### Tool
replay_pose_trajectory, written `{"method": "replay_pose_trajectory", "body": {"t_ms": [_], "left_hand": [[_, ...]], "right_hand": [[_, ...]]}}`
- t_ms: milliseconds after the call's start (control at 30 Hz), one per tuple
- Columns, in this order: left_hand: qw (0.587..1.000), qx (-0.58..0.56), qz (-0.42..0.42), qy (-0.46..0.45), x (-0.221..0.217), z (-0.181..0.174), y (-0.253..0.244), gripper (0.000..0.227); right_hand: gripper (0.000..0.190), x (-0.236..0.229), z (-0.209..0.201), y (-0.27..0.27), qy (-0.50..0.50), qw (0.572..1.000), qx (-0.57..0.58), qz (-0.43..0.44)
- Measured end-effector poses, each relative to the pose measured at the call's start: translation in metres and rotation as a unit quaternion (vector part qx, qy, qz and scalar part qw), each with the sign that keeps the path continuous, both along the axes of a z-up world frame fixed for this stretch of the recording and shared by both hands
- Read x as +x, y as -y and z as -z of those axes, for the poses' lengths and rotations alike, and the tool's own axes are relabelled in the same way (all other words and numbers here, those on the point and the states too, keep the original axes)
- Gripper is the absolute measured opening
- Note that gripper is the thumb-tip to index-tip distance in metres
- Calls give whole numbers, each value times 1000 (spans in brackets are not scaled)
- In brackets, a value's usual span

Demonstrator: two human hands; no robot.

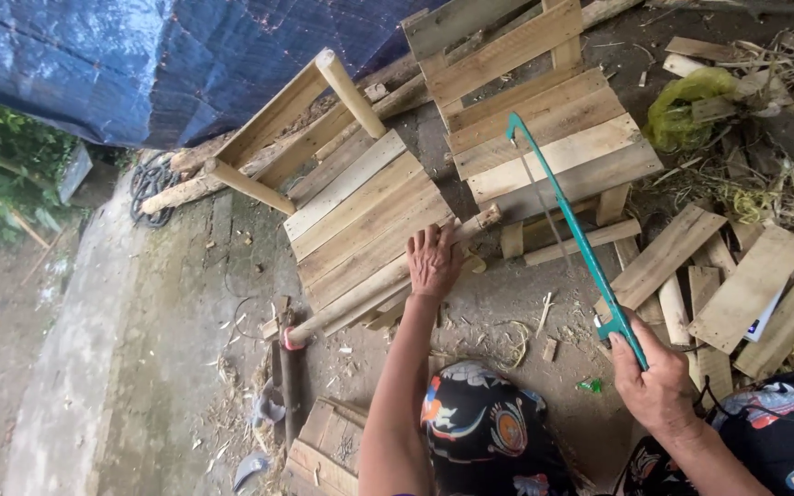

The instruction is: Sawing a wooden stick using a hacksaw to prepare components for a wooden chair.

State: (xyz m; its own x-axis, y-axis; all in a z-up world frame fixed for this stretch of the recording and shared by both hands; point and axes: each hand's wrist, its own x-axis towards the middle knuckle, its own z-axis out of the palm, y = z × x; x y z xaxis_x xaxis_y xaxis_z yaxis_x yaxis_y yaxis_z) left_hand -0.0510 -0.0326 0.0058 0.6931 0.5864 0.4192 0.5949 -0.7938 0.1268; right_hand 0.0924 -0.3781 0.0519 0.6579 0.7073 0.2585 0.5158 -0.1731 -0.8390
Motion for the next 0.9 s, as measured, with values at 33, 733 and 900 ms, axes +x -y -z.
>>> {"method": "replay_pose_trajectory", "body": {"t_ms": [33, 733, 900], "left_hand": [[1000, 2, -2, -2, -4, -2, 3, 51], [999, -7, -31, -34, 8, -34, -53, 34], [993, -50, -93, -57, 23, -12, -81, 40]], "right_hand": [[35, 0, 7, 0, -2, 1000, 2, -2], [41, -15, -9, -12, -39, 998, 17, -41], [46, -14, -4, -15, -73, 996, -25, -40]]}}
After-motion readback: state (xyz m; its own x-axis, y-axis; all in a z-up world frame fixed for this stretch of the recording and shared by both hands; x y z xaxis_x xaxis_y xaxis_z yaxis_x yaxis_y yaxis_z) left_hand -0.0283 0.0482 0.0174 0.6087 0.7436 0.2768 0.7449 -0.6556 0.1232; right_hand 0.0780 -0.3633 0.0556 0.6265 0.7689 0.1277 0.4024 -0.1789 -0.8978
